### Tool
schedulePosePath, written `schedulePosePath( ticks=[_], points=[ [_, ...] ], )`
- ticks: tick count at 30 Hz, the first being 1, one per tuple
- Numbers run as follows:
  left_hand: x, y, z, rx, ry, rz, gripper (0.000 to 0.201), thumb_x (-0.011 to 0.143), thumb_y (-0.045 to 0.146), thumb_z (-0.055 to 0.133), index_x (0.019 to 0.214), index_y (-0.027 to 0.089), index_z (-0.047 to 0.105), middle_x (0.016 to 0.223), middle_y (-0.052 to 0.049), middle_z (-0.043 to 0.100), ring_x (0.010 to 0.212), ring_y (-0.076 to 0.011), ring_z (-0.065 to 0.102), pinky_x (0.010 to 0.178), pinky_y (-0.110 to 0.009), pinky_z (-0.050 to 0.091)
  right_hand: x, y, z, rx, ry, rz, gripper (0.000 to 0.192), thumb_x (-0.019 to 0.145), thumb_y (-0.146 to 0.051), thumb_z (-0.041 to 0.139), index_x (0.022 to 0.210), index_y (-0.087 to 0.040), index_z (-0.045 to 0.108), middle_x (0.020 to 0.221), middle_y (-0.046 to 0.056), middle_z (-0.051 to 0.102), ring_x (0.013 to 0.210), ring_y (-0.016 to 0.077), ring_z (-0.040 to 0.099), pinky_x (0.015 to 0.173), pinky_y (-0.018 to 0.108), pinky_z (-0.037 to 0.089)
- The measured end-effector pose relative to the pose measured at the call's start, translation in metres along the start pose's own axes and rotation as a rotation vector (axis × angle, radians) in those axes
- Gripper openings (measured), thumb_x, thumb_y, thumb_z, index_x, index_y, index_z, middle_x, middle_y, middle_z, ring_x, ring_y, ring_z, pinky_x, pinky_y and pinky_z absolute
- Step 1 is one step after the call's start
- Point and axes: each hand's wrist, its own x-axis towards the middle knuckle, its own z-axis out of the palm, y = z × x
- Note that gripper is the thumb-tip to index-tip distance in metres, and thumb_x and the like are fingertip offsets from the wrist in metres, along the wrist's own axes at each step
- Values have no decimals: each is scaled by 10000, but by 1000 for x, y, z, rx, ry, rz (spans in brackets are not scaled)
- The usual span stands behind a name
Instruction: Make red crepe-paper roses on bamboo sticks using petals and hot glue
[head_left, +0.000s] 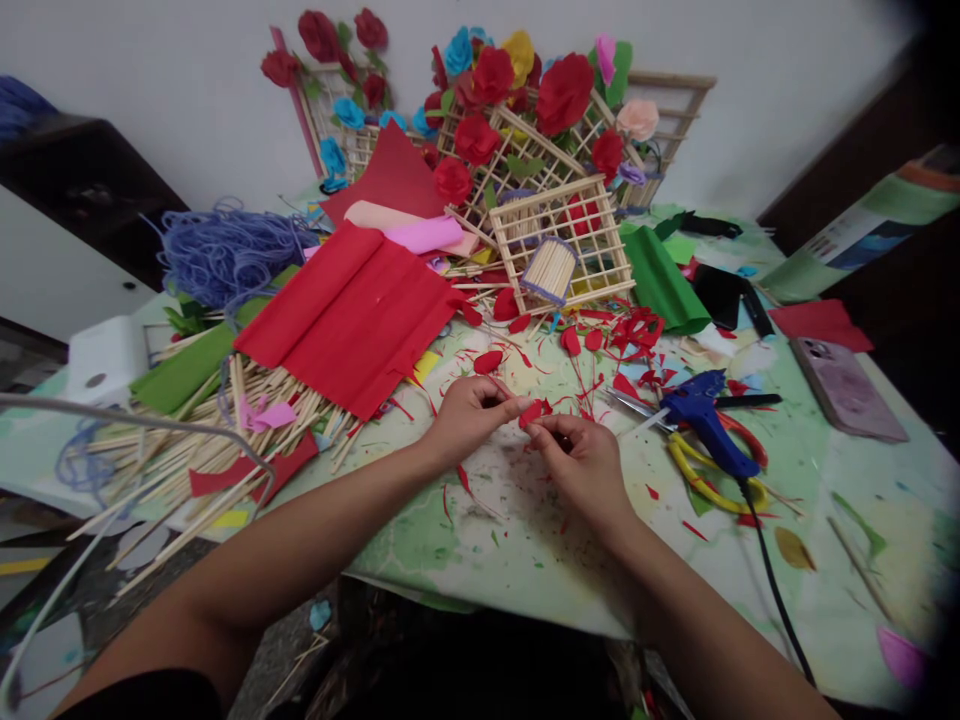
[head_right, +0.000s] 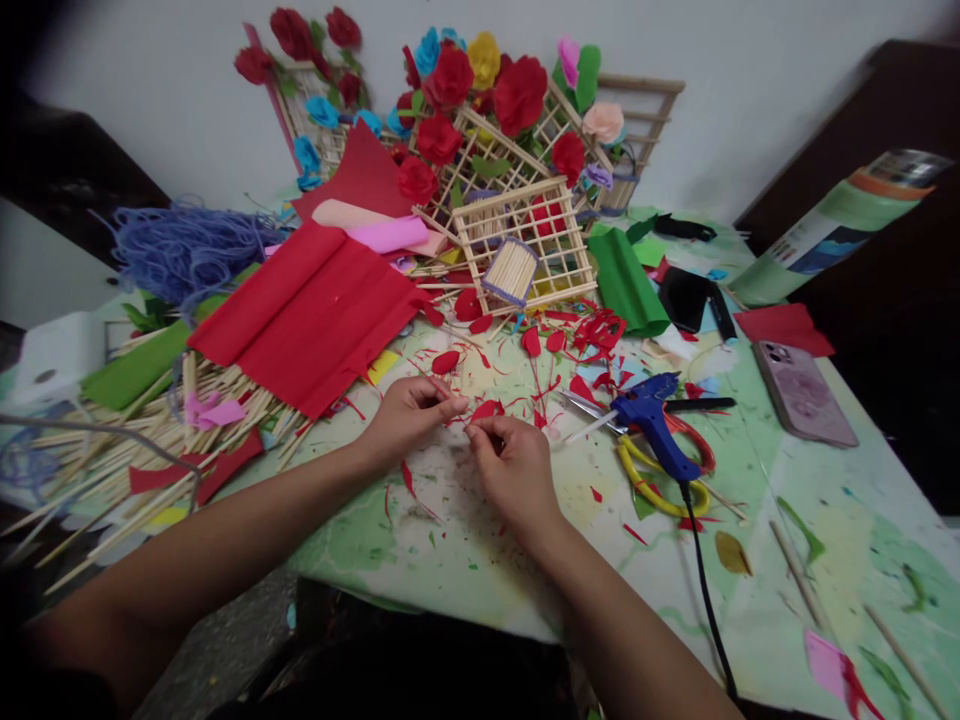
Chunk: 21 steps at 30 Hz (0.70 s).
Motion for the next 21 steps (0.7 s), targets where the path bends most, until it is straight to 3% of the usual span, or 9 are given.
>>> schedulePosePath(
  ticks=[5,11,17,21],
  points=[
    [1,-3,0,-8,62,-18,423,642,446,730,480,140,489,491,40,440,499,-68,376,489,-222,288,-1,-1,0,-14,17,-18,236,793,-309,558,674,-154,689,587,25,652,525,126,523,512,236,367],
    [0,-1,0,-22,-104,-23,334,689,451,693,624,133,619,576,12,563,543,-82,469,525,-215,350,-1,-1,-1,-12,29,-17,232,794,-298,556,670,-157,694,564,17,643,512,125,525,503,232,368],
    [0,-3,0,58,28,-11,424,668,476,704,490,141,516,476,35,445,480,-69,383,472,-224,278,-2,-1,-1,-18,17,-27,238,799,-304,551,674,-161,695,568,22,640,518,128,522,500,233,369],
    [-1,2,0,31,-12,11,405,705,462,679,508,137,539,483,34,460,495,-73,400,492,-220,305,-1,-1,-2,-9,27,-18,245,794,-308,551,665,-155,691,533,8,608,491,114,491,485,226,354]
  ],
)
